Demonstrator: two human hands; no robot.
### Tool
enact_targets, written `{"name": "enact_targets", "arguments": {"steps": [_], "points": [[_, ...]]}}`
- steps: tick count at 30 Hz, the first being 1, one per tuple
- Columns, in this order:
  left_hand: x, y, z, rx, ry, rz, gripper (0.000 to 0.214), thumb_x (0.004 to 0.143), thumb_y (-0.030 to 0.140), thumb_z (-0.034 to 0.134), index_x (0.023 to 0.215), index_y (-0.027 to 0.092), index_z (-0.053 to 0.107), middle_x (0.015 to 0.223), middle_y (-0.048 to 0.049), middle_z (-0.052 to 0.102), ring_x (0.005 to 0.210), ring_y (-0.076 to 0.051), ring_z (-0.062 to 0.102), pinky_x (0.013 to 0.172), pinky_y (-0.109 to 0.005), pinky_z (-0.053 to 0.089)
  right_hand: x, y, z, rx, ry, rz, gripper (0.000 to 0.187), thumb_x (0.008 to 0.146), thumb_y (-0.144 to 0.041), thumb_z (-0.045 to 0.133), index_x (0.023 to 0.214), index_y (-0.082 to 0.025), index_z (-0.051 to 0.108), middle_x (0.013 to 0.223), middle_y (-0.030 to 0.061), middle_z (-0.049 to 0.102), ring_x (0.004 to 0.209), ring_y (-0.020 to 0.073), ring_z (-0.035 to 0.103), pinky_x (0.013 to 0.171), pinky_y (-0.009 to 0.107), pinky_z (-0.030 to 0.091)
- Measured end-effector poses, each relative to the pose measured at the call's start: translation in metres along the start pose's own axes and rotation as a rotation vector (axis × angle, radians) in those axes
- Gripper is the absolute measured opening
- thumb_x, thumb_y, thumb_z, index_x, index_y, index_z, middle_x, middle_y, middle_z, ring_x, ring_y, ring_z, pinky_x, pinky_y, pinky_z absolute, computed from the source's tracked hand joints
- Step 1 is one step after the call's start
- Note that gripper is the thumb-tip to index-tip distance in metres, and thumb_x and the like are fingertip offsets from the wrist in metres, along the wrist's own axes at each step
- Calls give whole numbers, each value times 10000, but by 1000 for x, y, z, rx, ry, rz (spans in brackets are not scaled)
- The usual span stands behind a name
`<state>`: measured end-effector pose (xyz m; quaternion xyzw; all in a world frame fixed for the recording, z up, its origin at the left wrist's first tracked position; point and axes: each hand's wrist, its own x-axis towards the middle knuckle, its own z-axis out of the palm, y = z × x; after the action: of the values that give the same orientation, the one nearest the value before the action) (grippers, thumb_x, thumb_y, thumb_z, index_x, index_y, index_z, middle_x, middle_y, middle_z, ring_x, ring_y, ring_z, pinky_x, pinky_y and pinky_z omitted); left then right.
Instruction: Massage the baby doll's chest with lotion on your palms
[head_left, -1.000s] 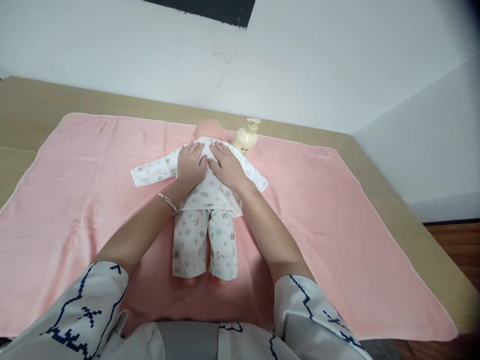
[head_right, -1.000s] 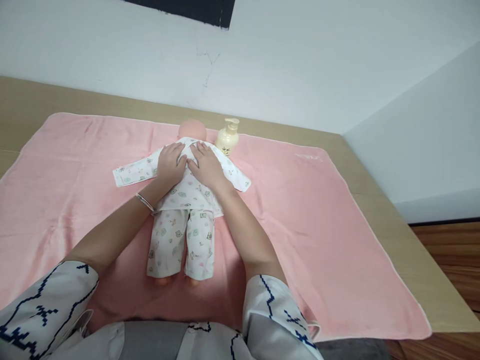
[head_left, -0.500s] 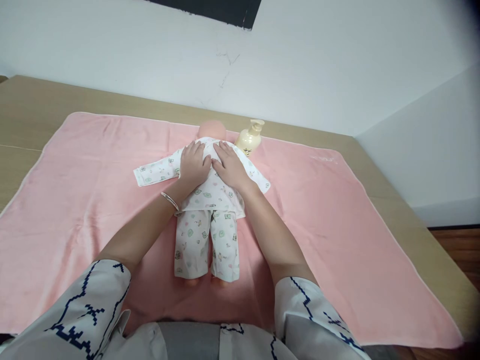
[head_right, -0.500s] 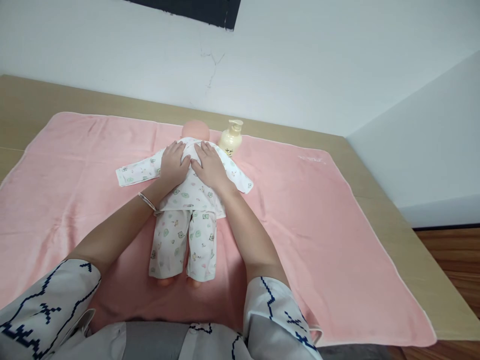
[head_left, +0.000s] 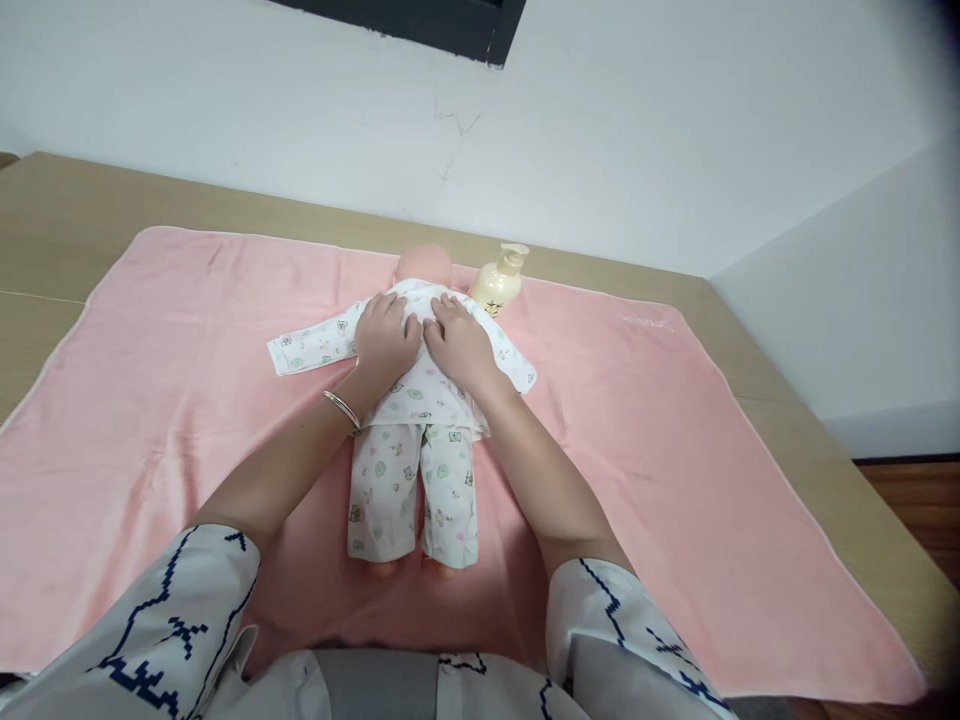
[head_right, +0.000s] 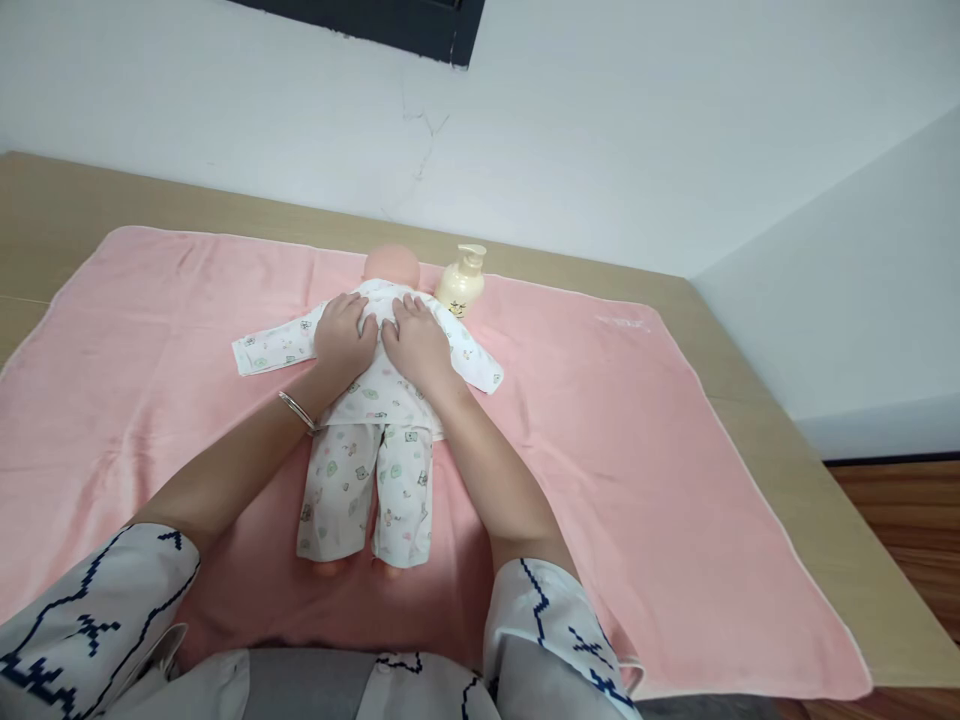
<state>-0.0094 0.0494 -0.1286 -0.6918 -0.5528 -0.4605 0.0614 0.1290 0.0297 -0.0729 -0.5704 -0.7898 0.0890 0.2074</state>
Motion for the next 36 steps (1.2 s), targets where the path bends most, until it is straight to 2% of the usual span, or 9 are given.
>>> {"name": "enact_targets", "arguments": {"steps": [3, 5, 8, 11, 14, 20, 27, 33, 36], "points": [[2, -4, 4, -38, -59, 2, 337, 879, 261, 482, 1141, 119, 640, 1237, -165, 669, 1220, -307, 578, 1098, -509, 427, 9, 14, 6, -17, -39, -46, 568, 984, -299, 403, 1493, -49, 376, 1587, 200, 318, 1505, 322, 238, 1238, 473, 212], [3, -4, 4, -71, -73, 39, 287, 886, 256, 477, 1091, 161, 653, 1201, -125, 693, 1197, -284, 596, 1107, -512, 411, 9, 13, 7, -39, -63, -71, 546, 994, -280, 368, 1499, -72, 372, 1601, 190, 295, 1510, 328, 218, 1234, 494, 210], [1, 0, -1, -78, -32, 82, 194, 894, 248, 474, 898, 199, 661, 1019, -84, 732, 1054, -252, 642, 1073, -499, 422, 0, -1, 6, -87, -48, -53, 498, 999, -226, 313, 1454, -72, 441, 1561, 199, 372, 1482, 317, 298, 1215, 494, 262], [-1, 4, -6, -71, 8, 74, 217, 901, 238, 455, 788, 198, 636, 915, -92, 718, 956, -243, 636, 946, -445, 493, -12, -17, 3, -136, -19, -7, 483, 989, -211, 319, 1403, -26, 487, 1498, 240, 448, 1439, 323, 380, 1189, 473, 321], [-2, 5, -7, -59, 20, -3, 205, 886, 234, 461, 877, 175, 658, 993, -117, 714, 993, -263, 622, 944, -451, 499, -13, -17, 3, -115, -16, 16, 494, 984, -239, 335, 1404, -31, 489, 1494, 228, 461, 1438, 332, 381, 1183, 485, 330], [1, 1, 0, -88, -78, -80, 326, 879, 262, 470, 1127, 142, 644, 1247, -138, 665, 1225, -296, 566, 1114, -504, 419, 5, 14, 15, 51, 12, -25, 575, 963, -358, 388, 1492, -134, 397, 1613, 136, 288, 1518, 309, 202, 1229, 547, 196], [1, 2, -2, -95, -113, -102, 339, 880, 258, 463, 1143, 127, 632, 1271, -161, 646, 1256, -304, 549, 1132, -500, 397, 2, 11, 18, 62, 44, -15, 561, 957, -361, 391, 1479, -158, 422, 1597, 115, 334, 1508, 300, 238, 1223, 545, 213], [-2, 2, -3, -25, -25, -126, 285, 846, 229, 483, 1052, 159, 667, 1163, -137, 683, 1130, -297, 597, 1041, -490, 466, 0, 4, 19, 23, 67, 40, 578, 954, -328, 388, 1476, -80, 413, 1570, 195, 357, 1494, 345, 255, 1212, 548, 232], [0, -1, 0, -60, -53, -73, 311, 855, 239, 485, 1097, 136, 649, 1223, -141, 669, 1211, -298, 570, 1102, -488, 431, 4, 10, 18, 27, 35, -11, 582, 955, -334, 395, 1486, -96, 400, 1590, 180, 324, 1504, 339, 230, 1222, 543, 201]]}}
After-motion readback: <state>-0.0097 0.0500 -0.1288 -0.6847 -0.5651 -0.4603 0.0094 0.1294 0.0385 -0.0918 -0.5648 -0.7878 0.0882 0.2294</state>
